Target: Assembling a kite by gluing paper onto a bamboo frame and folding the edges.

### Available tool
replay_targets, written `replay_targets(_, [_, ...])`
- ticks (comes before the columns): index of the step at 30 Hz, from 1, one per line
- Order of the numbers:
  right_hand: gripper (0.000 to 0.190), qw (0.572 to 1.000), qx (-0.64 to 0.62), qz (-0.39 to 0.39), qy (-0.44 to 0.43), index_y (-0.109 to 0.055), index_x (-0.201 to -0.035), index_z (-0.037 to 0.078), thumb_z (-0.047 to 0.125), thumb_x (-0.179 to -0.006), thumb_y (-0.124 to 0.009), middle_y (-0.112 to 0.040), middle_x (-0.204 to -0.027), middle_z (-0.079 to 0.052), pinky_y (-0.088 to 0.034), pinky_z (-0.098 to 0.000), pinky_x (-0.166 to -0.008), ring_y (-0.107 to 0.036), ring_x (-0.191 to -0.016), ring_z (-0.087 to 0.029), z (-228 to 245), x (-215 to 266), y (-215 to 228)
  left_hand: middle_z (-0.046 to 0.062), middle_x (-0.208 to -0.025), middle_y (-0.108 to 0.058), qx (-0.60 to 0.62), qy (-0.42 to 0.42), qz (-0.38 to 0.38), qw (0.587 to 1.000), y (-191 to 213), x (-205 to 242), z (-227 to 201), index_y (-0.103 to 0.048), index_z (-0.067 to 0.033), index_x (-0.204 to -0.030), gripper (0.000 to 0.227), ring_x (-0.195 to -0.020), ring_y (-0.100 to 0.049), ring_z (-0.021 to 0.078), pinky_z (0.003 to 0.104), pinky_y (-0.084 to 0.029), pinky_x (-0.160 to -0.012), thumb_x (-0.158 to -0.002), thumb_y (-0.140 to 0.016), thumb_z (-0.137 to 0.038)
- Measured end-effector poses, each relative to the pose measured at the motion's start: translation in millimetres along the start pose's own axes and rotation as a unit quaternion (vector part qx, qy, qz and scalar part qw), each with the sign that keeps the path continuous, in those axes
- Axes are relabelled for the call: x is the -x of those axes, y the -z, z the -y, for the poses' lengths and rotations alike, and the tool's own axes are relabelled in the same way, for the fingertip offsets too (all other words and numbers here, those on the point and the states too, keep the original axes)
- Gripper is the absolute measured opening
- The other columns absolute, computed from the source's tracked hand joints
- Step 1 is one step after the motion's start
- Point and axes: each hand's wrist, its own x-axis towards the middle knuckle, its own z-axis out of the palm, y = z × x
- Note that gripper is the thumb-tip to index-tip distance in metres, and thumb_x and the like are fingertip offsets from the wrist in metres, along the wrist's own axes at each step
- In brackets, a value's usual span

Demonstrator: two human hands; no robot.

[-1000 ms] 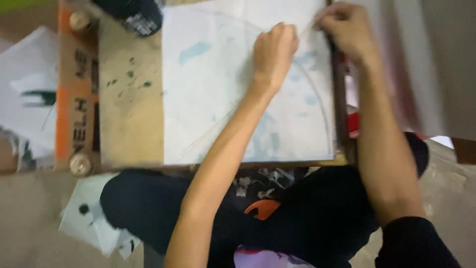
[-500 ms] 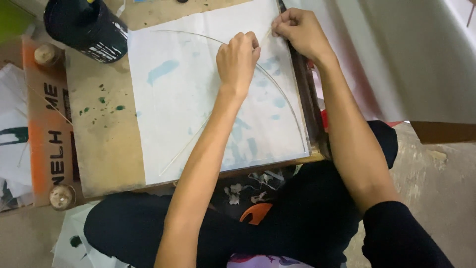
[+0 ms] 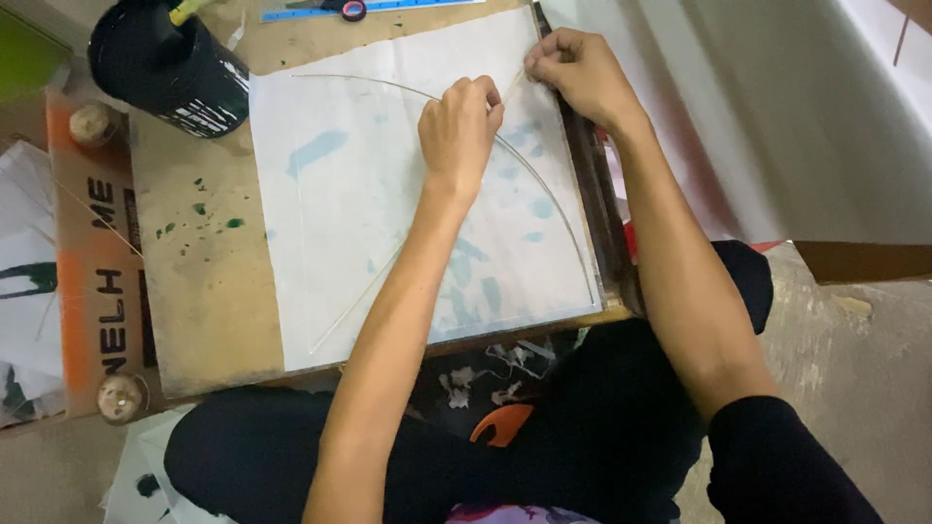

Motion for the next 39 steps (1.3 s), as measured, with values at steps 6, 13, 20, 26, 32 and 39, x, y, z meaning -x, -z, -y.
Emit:
replay_targets(6, [0.006, 1.000, -0.005, 0.003, -0.014, -0.069, -0.093, 0.019, 0.017, -0.098, -0.066, -0.066, -0.086, 0.011, -0.042, -0.0177, -0.073, -0.052, -0.076, -0.001, -4, -2, 2, 0.001, -0.072, -0.066, 0.005, -0.017, -0.024, 1.000, -1, 3, -2, -0.068, -0.0183, -0.078, 0.013, -0.054, -0.060, 0.0304, 0.041, -0.046, -0.056, -0.085, -0.079, -0.019])
replay_targets(13, [0.005, 1.000, 0.009, 0.001, -0.013, -0.069, -0.090, 0.018, 0.017, -0.093, -0.065, -0.068, -0.092, 0.011, -0.038, -0.0185, -0.072, -0.047, -0.075, -0.002, -1, 2, 3, 0.002, -0.072, -0.065, 0.011, -0.023, -0.014, 1.000, 3, 5, -3, -0.067, -0.0185, -0.077, 0.015, -0.056, -0.061, 0.0298, 0.041, -0.046, -0.057, -0.085, -0.079, -0.020])
replay_targets(20, [0.010, 0.999, 0.007, -0.006, 0.039, -0.072, -0.091, 0.019, 0.012, -0.092, -0.064, -0.066, -0.085, 0.012, -0.036, -0.0173, -0.072, -0.047, -0.074, 0.000, -32, -17, 1, 0.004, -0.069, -0.063, 0.012, -0.027, -0.014, 0.999, 5, 2, -5, -0.068, -0.0181, -0.075, 0.012, -0.057, -0.062, 0.0345, 0.044, -0.046, -0.056, -0.084, -0.076, -0.015])
replay_targets(26, [0.005, 0.999, 0.026, -0.019, -0.002, -0.070, -0.091, 0.019, 0.019, -0.090, -0.065, -0.071, -0.094, 0.013, -0.040, -0.0177, -0.075, -0.050, -0.078, 0.000, -8, -4, 5, 0.003, -0.069, -0.064, -0.003, -0.031, -0.047, 0.998, -4, -3, -5, -0.067, -0.0204, -0.075, 0.012, -0.050, -0.058, 0.0334, 0.042, -0.045, -0.053, -0.082, -0.075, -0.015])
replay_targets(32, [0.004, 1.000, 0.024, -0.013, -0.002, -0.070, -0.090, 0.021, 0.020, -0.091, -0.067, -0.061, -0.082, 0.012, -0.036, -0.0185, -0.072, -0.047, -0.075, -0.001, -16, -8, 5, 0.003, -0.070, -0.064, 0.000, -0.027, -0.027, 0.999, -7, -4, -1, -0.067, -0.0204, -0.075, 0.012, -0.053, -0.059, 0.0344, 0.043, -0.045, -0.052, -0.081, -0.075, -0.014])
replay_targets(39, [0.007, 0.999, 0.027, -0.008, -0.026, -0.070, -0.091, 0.022, 0.020, -0.094, -0.064, -0.062, -0.084, 0.011, -0.037, -0.0189, -0.073, -0.047, -0.076, -0.003, -5, 0, 6, 0.003, -0.068, -0.063, 0.008, -0.016, -0.017, 1.000, -4, -3, -4, -0.069, -0.0198, -0.074, 0.013, -0.052, -0.059, 0.0342, 0.043, -0.046, -0.055, -0.085, -0.072, -0.013])
